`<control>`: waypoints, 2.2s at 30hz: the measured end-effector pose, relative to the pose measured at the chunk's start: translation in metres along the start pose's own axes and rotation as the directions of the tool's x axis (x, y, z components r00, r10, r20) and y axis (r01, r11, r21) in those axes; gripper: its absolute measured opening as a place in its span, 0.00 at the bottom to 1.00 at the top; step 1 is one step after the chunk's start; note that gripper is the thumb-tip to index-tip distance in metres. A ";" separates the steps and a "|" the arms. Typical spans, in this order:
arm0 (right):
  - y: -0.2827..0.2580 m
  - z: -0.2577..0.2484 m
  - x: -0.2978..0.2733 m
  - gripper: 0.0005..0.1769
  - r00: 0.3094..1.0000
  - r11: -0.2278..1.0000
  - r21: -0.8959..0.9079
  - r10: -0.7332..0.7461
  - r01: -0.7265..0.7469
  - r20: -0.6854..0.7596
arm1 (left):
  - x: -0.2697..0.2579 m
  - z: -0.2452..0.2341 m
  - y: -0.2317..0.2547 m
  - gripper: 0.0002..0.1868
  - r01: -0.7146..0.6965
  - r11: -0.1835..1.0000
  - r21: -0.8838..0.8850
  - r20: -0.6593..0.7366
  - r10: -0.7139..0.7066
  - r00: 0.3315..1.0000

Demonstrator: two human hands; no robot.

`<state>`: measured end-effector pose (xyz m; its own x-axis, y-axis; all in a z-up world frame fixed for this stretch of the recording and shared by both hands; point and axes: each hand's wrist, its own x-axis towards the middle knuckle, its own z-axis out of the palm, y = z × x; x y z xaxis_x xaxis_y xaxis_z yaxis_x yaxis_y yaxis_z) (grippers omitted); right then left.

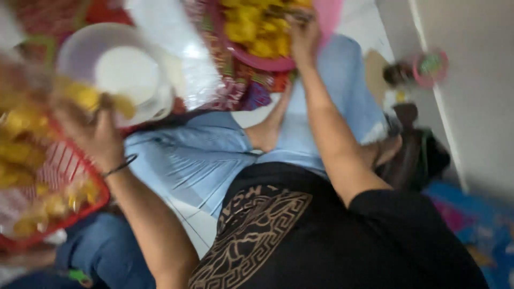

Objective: A person is sitting on the floor, using tongs to fill small plastic bags with yellow fried snacks from a bowl.

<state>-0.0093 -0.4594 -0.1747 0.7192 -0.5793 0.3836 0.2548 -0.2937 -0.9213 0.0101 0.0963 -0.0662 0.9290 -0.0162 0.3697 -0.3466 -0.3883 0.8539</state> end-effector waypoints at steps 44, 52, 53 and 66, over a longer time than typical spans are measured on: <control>-0.115 -0.026 -0.019 0.13 0.997 0.995 -0.071 -0.075 0.076 0.022 | 0.035 0.039 0.104 0.32 -0.104 0.993 -0.054 0.108 0.110 0.988; -0.095 -0.040 -0.012 0.10 0.989 0.992 -0.085 -0.103 0.094 -0.107 | 0.032 0.036 0.100 0.32 -0.079 0.997 -0.003 0.062 0.079 0.995; -0.090 -0.043 -0.012 0.12 0.987 0.997 -0.023 -0.080 0.077 -0.137 | 0.032 0.036 0.099 0.32 -0.092 0.996 0.005 0.058 0.092 0.994; -0.093 -0.042 0.016 0.13 1.000 0.996 0.086 -0.022 0.022 0.003 | 0.040 0.040 0.114 0.30 -0.061 0.986 0.152 0.102 0.046 0.994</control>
<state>-0.0486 -0.4729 -0.0804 0.7154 -0.5702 0.4038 0.3251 -0.2399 -0.9148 0.0132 0.0146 0.0316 0.9204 -0.1280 0.3695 -0.3792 -0.5223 0.7638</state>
